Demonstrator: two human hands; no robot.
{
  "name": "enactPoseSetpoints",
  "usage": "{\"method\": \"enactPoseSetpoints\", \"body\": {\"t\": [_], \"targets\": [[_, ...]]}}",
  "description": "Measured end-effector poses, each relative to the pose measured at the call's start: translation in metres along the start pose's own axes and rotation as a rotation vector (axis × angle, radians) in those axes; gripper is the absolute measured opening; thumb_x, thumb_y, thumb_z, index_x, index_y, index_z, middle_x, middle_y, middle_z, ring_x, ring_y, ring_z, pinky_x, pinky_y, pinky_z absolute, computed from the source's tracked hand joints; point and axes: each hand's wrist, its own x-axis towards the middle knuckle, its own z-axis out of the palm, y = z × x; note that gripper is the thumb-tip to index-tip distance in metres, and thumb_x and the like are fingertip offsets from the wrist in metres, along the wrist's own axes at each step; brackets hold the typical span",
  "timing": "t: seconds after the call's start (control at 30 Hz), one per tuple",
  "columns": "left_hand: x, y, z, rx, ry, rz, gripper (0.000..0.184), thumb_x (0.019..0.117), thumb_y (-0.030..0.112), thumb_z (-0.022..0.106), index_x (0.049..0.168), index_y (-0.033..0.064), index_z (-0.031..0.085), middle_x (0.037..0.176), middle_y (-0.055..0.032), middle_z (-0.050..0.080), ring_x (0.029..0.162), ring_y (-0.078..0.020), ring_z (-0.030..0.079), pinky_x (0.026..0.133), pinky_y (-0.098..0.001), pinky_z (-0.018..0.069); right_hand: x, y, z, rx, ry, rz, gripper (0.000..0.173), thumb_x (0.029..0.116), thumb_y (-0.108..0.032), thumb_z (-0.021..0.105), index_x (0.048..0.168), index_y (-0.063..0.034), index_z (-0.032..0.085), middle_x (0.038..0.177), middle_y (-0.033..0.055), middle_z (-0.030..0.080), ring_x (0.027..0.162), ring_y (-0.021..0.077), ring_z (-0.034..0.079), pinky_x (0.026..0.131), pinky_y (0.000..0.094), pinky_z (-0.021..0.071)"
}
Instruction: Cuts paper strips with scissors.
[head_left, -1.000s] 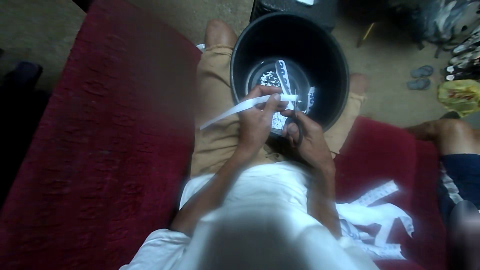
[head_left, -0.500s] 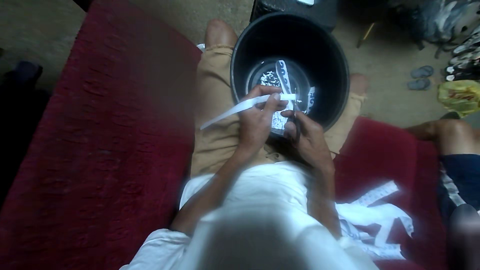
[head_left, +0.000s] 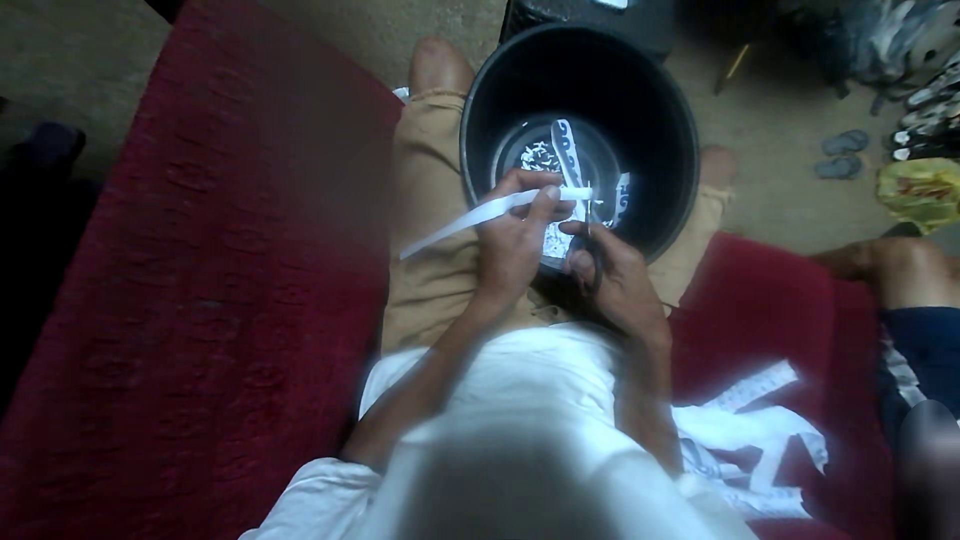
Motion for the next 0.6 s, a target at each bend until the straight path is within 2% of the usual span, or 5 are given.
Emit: {"method": "enactPoseSetpoints", "body": {"t": [0.27,0.37,0.6], "targets": [[-0.0010,-0.0006,0.0006,0.011,-0.008,-0.005,0.012,0.1003,-0.004,0.057,0.111,-0.0075,0.062,0.096,-0.0147,0.072,0.081,-0.0217,0.074,0.079,-0.0375,0.0651,0.0013,0.0005,0.0007,0.001,0.008,-0.015,0.043,0.1049,-0.044,0.051,0.132,-0.0115,0.061,0.075,-0.0017,0.060,0.053,0.0073,0.052,0.045,0.0233,0.0452],[-0.0010,-0.0001,0.0007,0.016,-0.004,-0.014,0.012,0.1003,-0.004,0.057,0.111,-0.0076,0.062,0.096,-0.0150,0.072,0.081,-0.0221,0.075,0.079,-0.0373,0.0653,0.0018,0.0005,0.0010,0.012,0.009,-0.024,0.044,0.1050,-0.045,0.051,0.130,-0.0102,0.061,0.074,-0.0014,0.060,0.051,0.0075,0.051,0.042,0.0228,0.0441],[-0.0007,0.0002,0.0008,0.021,-0.006,-0.006,0.011,0.1003,-0.004,0.057,0.110,-0.0072,0.062,0.096,-0.0145,0.072,0.081,-0.0217,0.074,0.078,-0.0367,0.0653,0.0008,0.0015,0.0012,0.017,0.013,-0.021,0.046,0.1048,-0.048,0.051,0.131,-0.0112,0.060,0.074,-0.0013,0.061,0.051,0.0081,0.051,0.042,0.0230,0.0438]]}}
